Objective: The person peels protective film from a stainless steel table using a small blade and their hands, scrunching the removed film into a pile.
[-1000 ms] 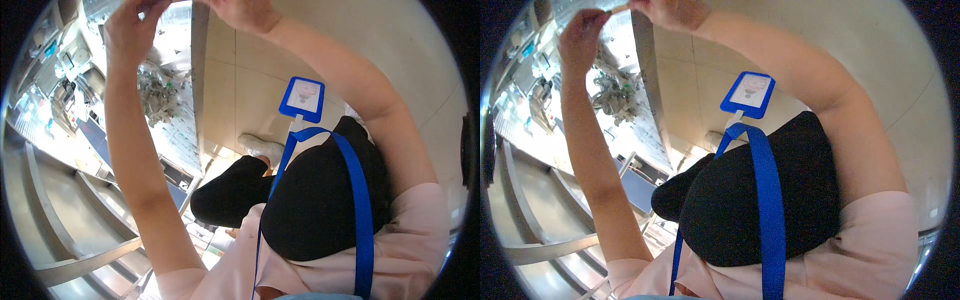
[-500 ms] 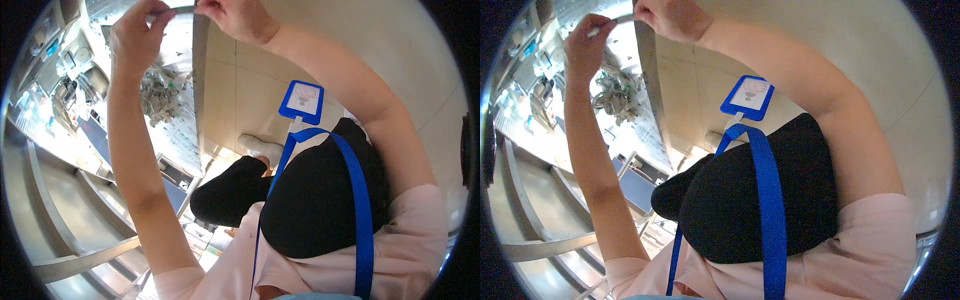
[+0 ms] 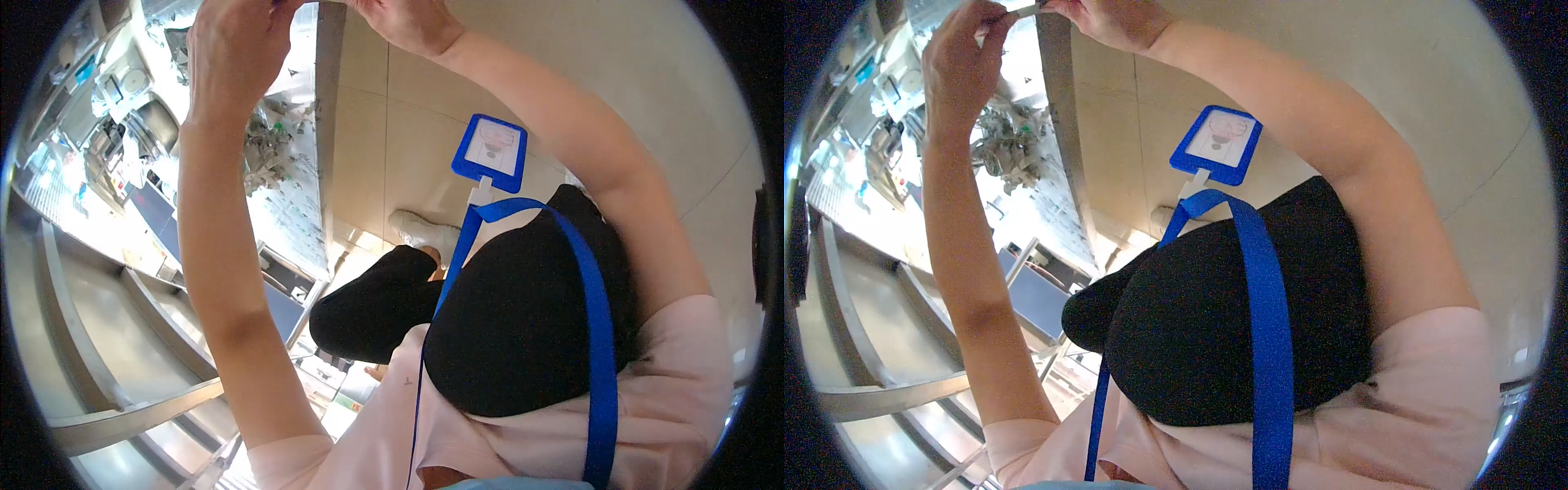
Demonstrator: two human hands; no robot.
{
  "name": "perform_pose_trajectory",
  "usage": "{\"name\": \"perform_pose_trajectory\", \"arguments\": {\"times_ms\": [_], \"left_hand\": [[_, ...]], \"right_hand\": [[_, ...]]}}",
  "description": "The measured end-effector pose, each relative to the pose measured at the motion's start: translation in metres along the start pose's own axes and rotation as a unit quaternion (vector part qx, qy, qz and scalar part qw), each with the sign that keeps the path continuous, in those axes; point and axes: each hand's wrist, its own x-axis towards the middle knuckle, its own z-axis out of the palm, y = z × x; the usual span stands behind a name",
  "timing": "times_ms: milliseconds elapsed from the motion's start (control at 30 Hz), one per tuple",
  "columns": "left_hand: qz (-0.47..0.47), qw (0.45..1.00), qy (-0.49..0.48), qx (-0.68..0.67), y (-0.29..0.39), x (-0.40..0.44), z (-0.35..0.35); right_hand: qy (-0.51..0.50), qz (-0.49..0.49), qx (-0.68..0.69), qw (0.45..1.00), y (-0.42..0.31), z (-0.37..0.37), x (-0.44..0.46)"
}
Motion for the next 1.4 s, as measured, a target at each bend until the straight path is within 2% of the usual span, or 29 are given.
{"name": "perform_pose_trajectory", "arguments": {"times_ms": [133,200,300,400,433,667,700,800,867,933,1067,1167,1267,1400], "left_hand": [[0.05,0.994,-0.008,0.098,0.018,-0.003,-0.004],[0.02,0.994,-0.032,0.103,0.02,-0.003,-0.005],[-0.018,0.997,-0.012,0.07,0.023,0.004,-0.003],[-0.011,0.99,-0.032,0.139,0.032,-0.002,-0.003],[0.011,0.991,-0.027,0.13,0.025,-0.007,0.001],[-0.021,0.994,-0.046,0.096,0.031,0.009,0.001],[-0.066,0.991,-0.071,0.088,0.033,0.008,0.0],[-0.065,0.992,-0.035,0.101,0.038,-0.003,0.005],[-0.08,0.991,-0.049,0.099,0.042,-0.006,0.005],[-0.088,0.99,-0.06,0.095,0.039,-0.003,0.007],[-0.063,0.994,-0.039,0.08,0.033,0.004,0.005],[-0.061,0.993,-0.04,0.088,0.035,-0.016,0.009],[-0.078,0.991,-0.073,0.075,0.036,-0.031,0.014],[-0.038,0.996,-0.012,0.082,0.03,-0.004,0.01]], "right_hand": [[-0.03,0.015,0.034,0.999,-0.004,0.003,-0.01],[-0.023,-0.003,0.017,1.0,0.0,0.001,-0.005],[-0.012,-0.006,0.001,1.0,0.005,0.001,-0.004],[-0.024,-0.004,0.007,1.0,0.002,0.0,-0.008],[-0.028,-0.005,0.011,1.0,0.001,0.002,-0.01],[0.015,-0.011,-0.009,1.0,0.004,-0.003,-0.002],[0.012,-0.011,-0.007,1.0,0.002,-0.003,-0.004],[-0.014,-0.018,0.009,1.0,0.004,0.0,-0.009],[-0.051,-0.013,0.033,0.998,0.01,0.004,-0.016],[-0.041,-0.003,0.03,0.999,0.013,0.003,-0.013],[0.0,-0.014,0.005,1.0,0.011,-0.001,-0.007],[-0.069,-0.064,-0.09,0.991,0.014,0.007,-0.022],[-0.075,-0.037,-0.034,0.996,0.01,0.015,-0.039],[-0.071,-0.017,-0.061,0.995,0.02,0.006,-0.02]]}}
